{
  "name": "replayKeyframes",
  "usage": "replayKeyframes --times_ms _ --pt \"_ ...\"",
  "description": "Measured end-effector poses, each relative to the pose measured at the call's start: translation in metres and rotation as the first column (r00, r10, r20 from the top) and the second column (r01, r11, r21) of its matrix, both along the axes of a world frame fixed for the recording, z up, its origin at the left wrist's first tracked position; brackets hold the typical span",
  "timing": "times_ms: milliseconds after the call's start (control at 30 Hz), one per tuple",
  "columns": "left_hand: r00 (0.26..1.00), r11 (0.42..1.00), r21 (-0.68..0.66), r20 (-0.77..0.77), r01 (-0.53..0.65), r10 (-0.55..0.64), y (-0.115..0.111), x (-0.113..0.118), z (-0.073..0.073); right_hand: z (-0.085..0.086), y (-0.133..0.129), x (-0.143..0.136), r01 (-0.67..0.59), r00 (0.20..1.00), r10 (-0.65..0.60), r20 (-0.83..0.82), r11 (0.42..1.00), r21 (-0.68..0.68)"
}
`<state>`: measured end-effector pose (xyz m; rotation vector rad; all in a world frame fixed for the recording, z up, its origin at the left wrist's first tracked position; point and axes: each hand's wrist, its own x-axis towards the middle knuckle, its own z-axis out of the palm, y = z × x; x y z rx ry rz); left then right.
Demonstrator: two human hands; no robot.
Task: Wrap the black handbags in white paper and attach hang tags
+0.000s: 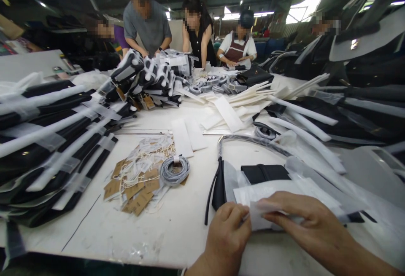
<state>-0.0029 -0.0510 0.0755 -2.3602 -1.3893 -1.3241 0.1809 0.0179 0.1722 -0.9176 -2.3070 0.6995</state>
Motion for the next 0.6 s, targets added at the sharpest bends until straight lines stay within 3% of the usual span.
replayKeyframes --times_ms 133,300,433,600 --pt "0.999 0.999 0.012 0.016 -0.031 0.031 0.002 0.002 0.003 0.0 0.005 -0.004 0.098 0.995 -0.097 0.026 0.995 -0.024" --pt "0.997 0.998 0.019 0.04 -0.06 0.059 0.005 0.002 0.009 -0.018 0.023 -0.016 0.153 0.986 -0.141 0.089 0.977 -0.148" --pt "0.999 0.999 -0.019 0.039 -0.035 0.036 0.004 -0.004 0.01 -0.03 0.035 -0.017 0.22 0.97 -0.167 0.178 0.916 -0.337" --pt "0.998 0.999 -0.037 0.055 -0.002 0.004 0.002 -0.009 0.008 -0.029 0.044 -0.017 0.15 0.988 -0.1 0.118 0.811 -0.566"
